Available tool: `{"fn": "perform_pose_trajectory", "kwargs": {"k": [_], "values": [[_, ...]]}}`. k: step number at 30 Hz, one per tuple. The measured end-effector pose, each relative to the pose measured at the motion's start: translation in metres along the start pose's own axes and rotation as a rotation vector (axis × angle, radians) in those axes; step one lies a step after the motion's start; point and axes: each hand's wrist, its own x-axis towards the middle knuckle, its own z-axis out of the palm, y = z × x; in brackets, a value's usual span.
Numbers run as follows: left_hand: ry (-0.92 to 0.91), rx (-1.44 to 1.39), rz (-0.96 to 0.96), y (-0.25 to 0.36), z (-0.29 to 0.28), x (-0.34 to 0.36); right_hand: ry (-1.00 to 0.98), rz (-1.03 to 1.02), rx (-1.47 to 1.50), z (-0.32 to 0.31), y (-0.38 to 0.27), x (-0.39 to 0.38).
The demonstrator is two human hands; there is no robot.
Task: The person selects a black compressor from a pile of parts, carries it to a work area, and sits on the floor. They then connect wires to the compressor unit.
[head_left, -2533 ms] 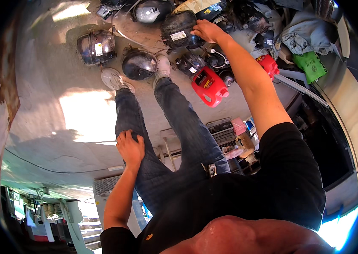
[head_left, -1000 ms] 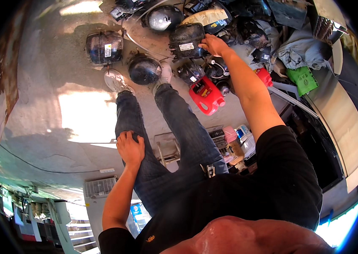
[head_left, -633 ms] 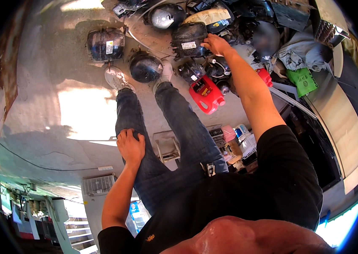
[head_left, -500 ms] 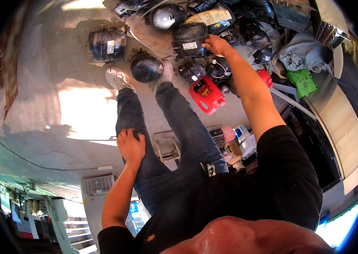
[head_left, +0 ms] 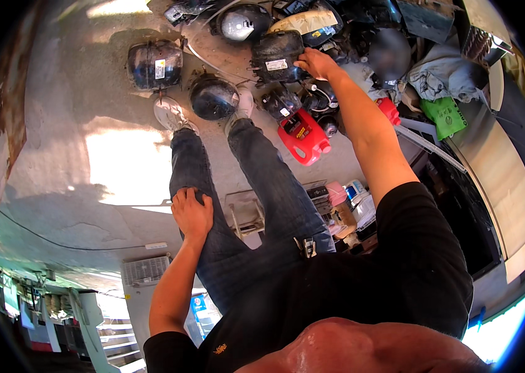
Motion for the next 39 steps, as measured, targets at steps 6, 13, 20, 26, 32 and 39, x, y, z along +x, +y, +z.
{"fn": "perform_pose_trajectory", "kwargs": {"k": [6,13,20,26,32,39], "values": [[-0.015,0.011,-0.001,0.002,0.001,0.000,0.042,-0.033,0.027,0.000,-0.001,-0.002],[-0.003,0.036,0.020,0.004,0.006,-0.001,0.071,-0.055,0.034,0.001,0.001,-0.004],[-0.024,0.093,0.037,0.009,0.011,-0.003,0.033,-0.020,0.006,-0.005,-0.003,-0.006],[-0.009,0.139,0.087,0.011,0.015,-0.007,0.057,-0.016,0.010,-0.001,-0.003,-0.008],[-0.034,0.166,0.085,0.013,0.016,-0.006,0.066,0.008,0.016,0.004,0.001,-0.003],[-0.045,0.191,0.094,0.015,0.016,-0.009,0.200,0.127,0.071,0.009,0.000,-0.005]]}}
